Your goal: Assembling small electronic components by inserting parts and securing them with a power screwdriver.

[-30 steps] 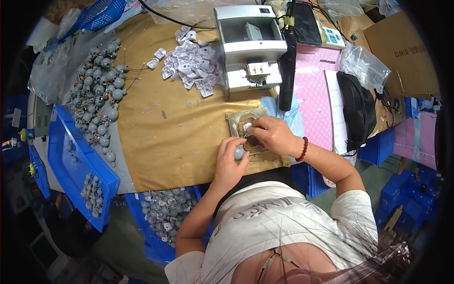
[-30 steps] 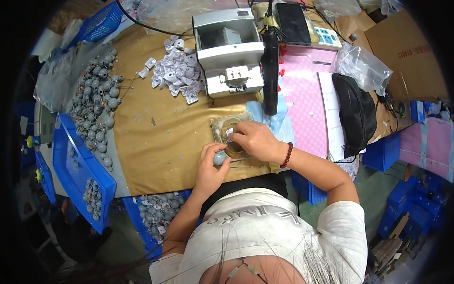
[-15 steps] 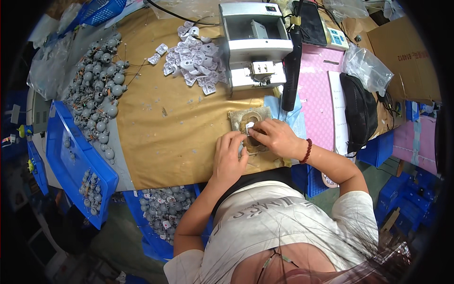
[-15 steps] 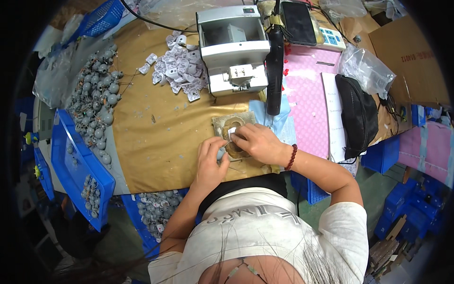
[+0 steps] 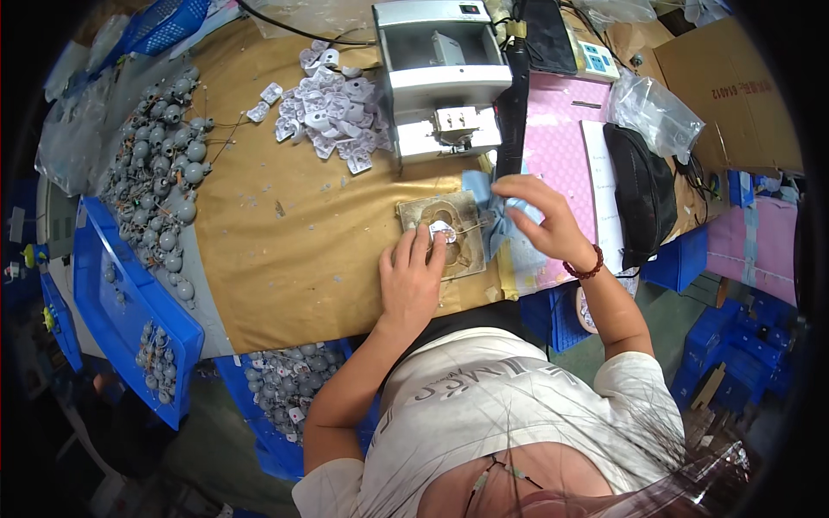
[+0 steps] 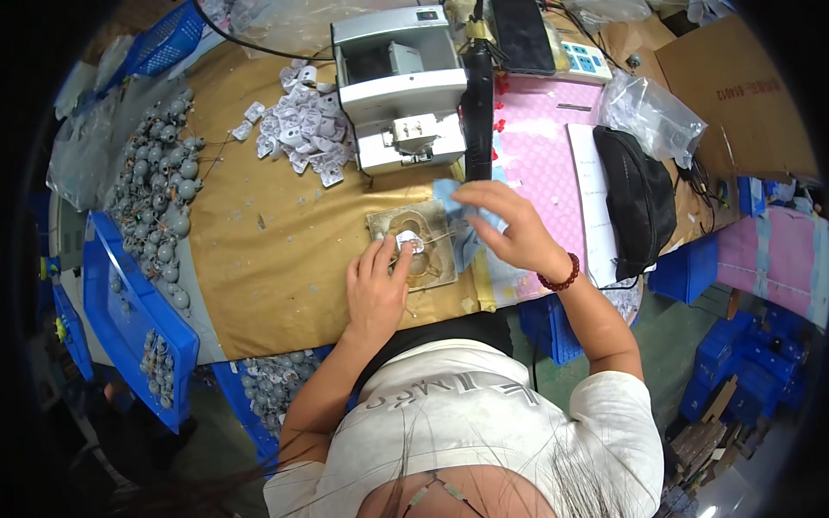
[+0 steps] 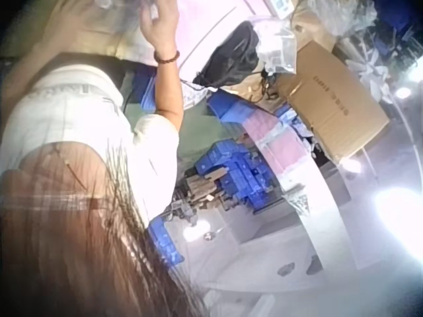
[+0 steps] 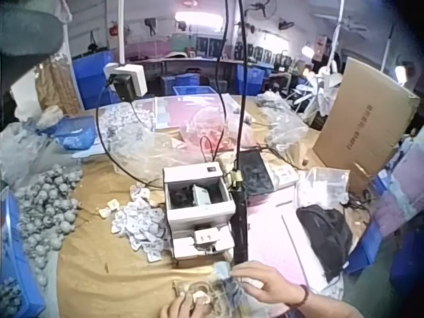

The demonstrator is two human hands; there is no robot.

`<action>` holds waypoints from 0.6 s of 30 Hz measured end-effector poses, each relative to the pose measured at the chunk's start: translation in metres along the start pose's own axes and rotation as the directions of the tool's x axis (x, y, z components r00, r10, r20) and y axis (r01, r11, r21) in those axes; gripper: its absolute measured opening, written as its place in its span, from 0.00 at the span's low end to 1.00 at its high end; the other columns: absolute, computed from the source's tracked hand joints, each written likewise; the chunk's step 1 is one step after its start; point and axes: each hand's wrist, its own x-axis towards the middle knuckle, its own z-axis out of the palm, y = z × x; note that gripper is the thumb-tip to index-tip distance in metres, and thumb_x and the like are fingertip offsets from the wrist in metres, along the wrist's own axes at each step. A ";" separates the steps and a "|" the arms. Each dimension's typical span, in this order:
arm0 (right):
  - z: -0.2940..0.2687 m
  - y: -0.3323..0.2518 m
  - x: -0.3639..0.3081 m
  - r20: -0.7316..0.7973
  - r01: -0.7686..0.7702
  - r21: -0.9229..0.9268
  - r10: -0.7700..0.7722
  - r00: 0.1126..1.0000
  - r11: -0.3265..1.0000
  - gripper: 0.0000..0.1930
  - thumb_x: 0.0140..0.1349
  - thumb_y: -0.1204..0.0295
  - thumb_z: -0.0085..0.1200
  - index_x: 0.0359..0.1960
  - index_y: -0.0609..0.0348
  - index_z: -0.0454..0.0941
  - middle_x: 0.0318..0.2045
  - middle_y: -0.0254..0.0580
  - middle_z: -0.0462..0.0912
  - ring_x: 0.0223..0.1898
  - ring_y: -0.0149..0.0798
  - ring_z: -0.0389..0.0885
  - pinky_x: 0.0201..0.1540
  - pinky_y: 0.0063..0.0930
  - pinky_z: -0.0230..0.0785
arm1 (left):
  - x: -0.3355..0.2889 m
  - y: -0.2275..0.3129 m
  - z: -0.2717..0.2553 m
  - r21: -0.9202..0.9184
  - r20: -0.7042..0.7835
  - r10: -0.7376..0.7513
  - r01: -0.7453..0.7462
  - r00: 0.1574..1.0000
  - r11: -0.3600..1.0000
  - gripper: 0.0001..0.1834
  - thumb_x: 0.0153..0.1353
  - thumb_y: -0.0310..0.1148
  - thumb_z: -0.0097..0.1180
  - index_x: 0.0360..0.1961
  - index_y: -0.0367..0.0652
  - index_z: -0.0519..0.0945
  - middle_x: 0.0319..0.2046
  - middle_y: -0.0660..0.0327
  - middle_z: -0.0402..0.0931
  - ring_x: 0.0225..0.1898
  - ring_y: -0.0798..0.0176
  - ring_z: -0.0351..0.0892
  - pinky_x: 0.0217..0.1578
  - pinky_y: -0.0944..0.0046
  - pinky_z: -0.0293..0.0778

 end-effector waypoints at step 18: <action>0.059 0.005 -0.008 0.067 -0.377 0.731 0.491 0.869 0.569 0.09 0.64 0.78 0.60 0.44 0.60 0.75 0.37 0.34 0.76 0.29 0.21 0.72 0.29 0.16 0.67 | 0.003 -0.008 -0.001 -0.055 -0.041 0.019 -0.021 0.999 0.998 0.25 0.53 0.24 0.60 0.56 0.48 0.81 0.56 0.54 0.76 0.60 0.53 0.73 0.55 0.52 0.68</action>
